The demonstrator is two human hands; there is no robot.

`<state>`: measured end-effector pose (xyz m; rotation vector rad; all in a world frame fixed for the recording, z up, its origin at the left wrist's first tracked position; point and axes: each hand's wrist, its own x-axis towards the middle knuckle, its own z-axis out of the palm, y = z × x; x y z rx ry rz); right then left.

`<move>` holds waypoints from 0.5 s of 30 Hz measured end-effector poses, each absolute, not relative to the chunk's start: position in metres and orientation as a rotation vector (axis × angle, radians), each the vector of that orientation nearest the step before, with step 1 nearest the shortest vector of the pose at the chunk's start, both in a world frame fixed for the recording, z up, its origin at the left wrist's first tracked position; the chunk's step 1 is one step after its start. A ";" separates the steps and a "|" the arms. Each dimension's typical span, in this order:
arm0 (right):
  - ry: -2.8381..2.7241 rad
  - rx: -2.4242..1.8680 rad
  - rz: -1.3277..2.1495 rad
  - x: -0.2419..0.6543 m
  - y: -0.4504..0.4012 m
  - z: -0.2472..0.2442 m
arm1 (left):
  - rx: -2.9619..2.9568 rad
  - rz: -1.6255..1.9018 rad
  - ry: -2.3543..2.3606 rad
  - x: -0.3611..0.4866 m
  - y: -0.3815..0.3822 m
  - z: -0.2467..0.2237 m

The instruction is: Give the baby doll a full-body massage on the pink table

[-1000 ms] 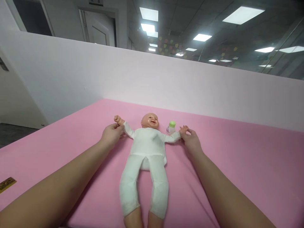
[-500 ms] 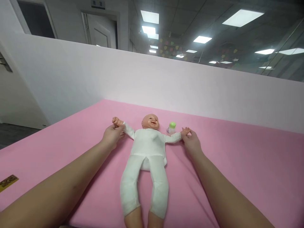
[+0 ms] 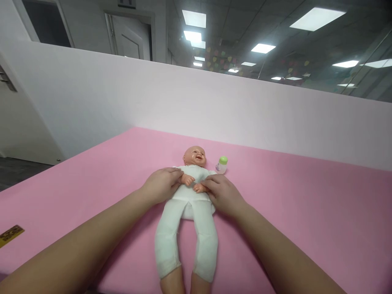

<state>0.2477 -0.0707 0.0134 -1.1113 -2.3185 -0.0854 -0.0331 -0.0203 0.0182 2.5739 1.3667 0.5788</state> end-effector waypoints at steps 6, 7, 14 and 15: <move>-2.248 -1.132 0.013 0.248 -0.070 0.009 | 2.536 0.629 1.378 -0.031 -0.021 0.012; -2.218 -1.152 0.055 0.249 -0.070 0.010 | 2.500 0.651 1.398 -0.031 -0.022 0.013; -1.496 -1.306 0.388 0.285 -0.054 0.012 | 1.825 1.012 1.433 -0.048 -0.007 0.008; -1.376 -1.316 0.426 0.294 -0.049 0.010 | 1.656 1.082 1.420 -0.053 -0.001 0.006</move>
